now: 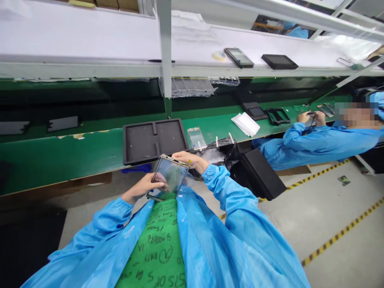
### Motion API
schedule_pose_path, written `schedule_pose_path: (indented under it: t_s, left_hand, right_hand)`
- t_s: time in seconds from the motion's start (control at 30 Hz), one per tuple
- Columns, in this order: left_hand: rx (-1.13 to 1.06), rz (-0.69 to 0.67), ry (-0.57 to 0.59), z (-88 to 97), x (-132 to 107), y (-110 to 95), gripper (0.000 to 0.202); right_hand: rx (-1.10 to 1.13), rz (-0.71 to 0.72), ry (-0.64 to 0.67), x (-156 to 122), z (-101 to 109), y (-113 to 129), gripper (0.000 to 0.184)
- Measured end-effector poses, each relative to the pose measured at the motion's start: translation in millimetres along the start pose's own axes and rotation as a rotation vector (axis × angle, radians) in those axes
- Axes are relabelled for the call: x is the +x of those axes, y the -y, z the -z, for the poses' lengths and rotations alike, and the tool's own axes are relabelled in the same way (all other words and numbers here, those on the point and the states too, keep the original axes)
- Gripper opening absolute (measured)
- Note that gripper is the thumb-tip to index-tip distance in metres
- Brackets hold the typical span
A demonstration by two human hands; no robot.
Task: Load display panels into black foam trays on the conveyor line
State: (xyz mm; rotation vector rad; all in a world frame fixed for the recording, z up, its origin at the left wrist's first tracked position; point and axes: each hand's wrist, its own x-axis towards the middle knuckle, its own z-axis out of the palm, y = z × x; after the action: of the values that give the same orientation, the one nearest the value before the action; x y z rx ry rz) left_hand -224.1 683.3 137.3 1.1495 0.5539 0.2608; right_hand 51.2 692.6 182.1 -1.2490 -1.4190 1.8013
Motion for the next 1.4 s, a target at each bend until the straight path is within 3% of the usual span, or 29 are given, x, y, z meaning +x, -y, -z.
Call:
schedule_pose_path:
  t_s: [0.1, 0.33, 0.5, 0.63, 0.73, 0.8, 0.9, 1.03, 1.2, 1.3, 1.4]
  left_hand:
    - [0.016, -0.033, -0.105, -16.1, 5, -1, 0.041]
    - [0.173, -0.093, 0.158, -32.8, 42, -19, 0.03]
    - [0.157, -0.077, 0.201, -62.1, 78, -30, 0.033]
    - [0.232, -0.037, 0.317, -94.8, 108, -42, 0.031]
    - [0.221, -0.05, 0.196, -115.1, 135, -46, 0.031]
    - [0.204, -0.06, 0.123, -125.5, 155, -46, 0.032]
    - [0.232, -0.044, 0.127, -139.5, 184, -47, 0.031]
    - [0.266, -0.015, 0.157, -156.7, 210, -52, 0.029]
    - [0.233, -0.012, 0.147, -165.5, 210, -49, 0.026]
    - [0.12, 0.017, -0.034, -164.9, 198, -34, 0.034]
    - [-0.025, 0.111, -0.236, -163.9, 188, -13, 0.07]
  right_hand:
    - [0.0, -0.007, -0.019, -3, -3, 0, 0.063]
    - [-0.047, 0.24, -0.025, -43, 14, 41, 0.046]
    - [0.169, 0.252, -0.126, -45, 41, 10, 0.053]
    - [0.359, 0.156, -0.128, -53, 72, -20, 0.058]
    - [0.393, 0.217, -0.18, -85, 107, -21, 0.056]
    - [0.327, 0.264, -0.169, -113, 135, -11, 0.058]
    - [0.078, 0.272, -0.087, -145, 175, 5, 0.051]
    - [-0.052, 0.261, -0.043, -154, 205, 4, 0.039]
    - [0.178, 0.191, -0.045, -141, 196, -45, 0.053]
    - [0.167, 0.129, -0.123, -142, 178, -87, 0.055]
    - [0.232, 0.051, -0.239, -148, 156, -127, 0.054]
